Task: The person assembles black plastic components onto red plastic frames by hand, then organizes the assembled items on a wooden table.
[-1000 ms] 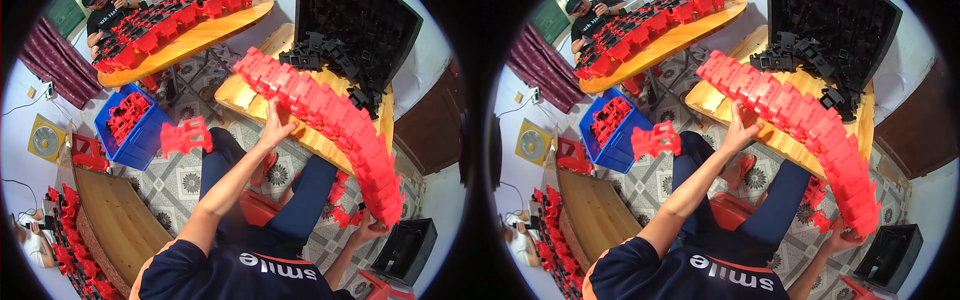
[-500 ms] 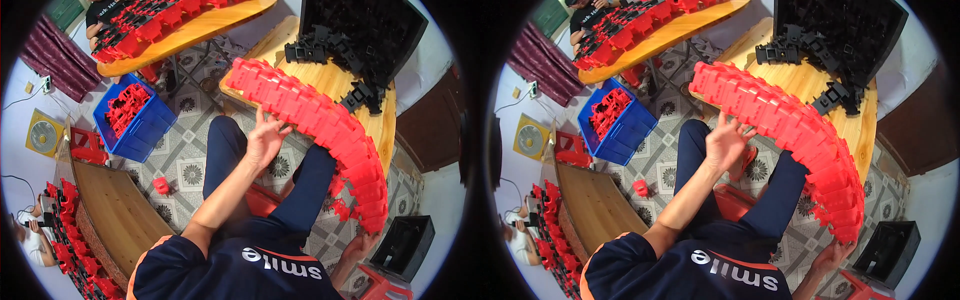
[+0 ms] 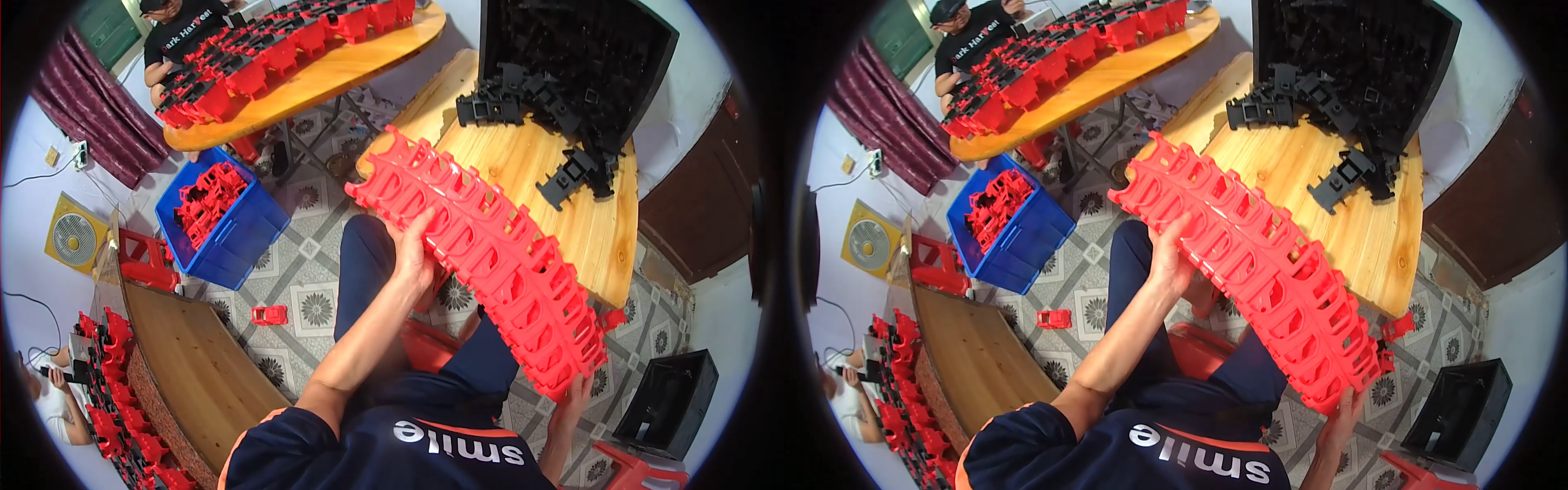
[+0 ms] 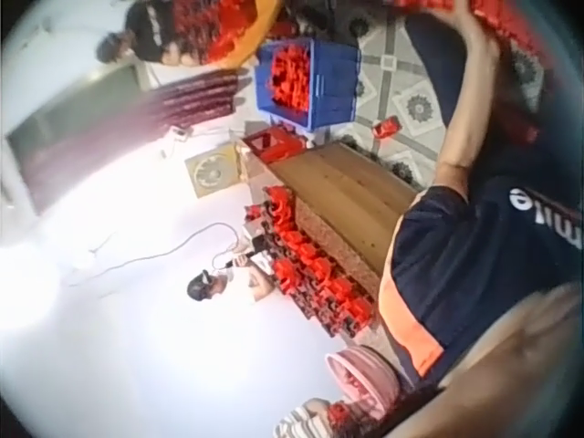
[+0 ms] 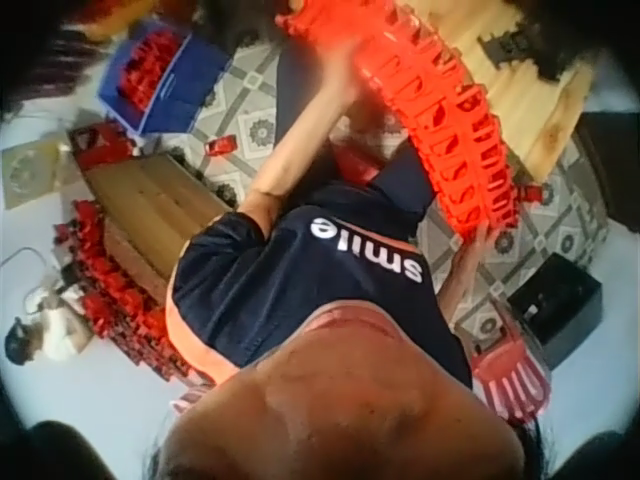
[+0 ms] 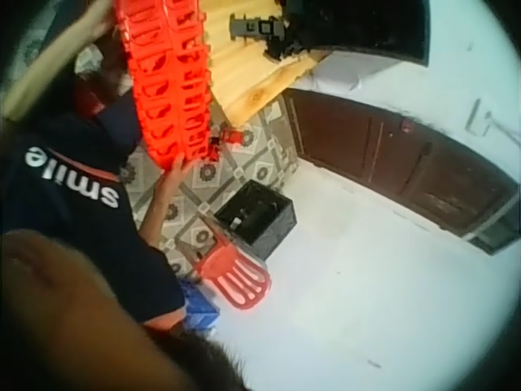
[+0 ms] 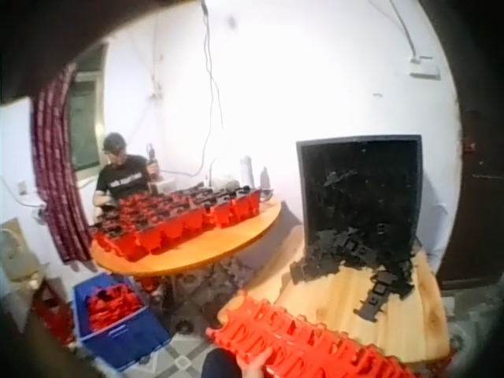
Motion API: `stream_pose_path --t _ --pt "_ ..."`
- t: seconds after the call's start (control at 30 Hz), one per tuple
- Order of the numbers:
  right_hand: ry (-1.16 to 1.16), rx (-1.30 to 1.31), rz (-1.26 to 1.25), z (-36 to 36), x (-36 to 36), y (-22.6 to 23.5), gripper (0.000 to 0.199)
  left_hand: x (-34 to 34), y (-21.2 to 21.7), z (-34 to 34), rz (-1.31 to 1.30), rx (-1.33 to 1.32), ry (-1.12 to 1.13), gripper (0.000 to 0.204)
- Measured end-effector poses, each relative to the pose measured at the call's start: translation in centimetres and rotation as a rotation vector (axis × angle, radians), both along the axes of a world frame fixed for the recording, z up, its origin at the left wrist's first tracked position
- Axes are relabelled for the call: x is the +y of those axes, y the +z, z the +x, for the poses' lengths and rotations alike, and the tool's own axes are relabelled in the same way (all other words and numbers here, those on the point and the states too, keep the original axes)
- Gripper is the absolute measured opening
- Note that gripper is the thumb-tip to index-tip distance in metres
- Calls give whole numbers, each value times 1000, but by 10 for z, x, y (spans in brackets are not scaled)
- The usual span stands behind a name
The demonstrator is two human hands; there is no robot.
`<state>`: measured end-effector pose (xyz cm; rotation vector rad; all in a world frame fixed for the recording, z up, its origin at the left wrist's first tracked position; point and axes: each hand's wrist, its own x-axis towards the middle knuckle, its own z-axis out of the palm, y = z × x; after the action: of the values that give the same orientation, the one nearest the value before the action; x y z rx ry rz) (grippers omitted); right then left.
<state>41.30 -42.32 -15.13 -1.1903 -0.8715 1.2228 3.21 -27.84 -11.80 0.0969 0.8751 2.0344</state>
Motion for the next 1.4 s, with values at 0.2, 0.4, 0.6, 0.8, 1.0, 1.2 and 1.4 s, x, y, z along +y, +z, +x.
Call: stream_pose_path --t 0.2,0.4,0.6,0.8,1.0,1.2,1.4 --pt "-108 -20 -54 -6 8 -2 58 -15 13 -10 -57 22 -133 68" --pt "-164 -33 -69 -11 6 6 58 -3 10 -41 -280 -121 43 92" --pt "-247 -177 24 -26 5 18 72 12 -13 -59 -70 89 58 107" --pt "-75 -45 -15 -23 9 8 79 16 -16 -64 -28 64 18 89" --pt "-83 15 11 -47 5 -3 64 16 -8 -78 111 133 -47 99" --pt "-66 276 19 -58 -2 -14 49 13 26 -83 142 294 -54 75" --pt "-6 351 82 -79 2 -6 55 21 111 -84 247 387 -140 50"
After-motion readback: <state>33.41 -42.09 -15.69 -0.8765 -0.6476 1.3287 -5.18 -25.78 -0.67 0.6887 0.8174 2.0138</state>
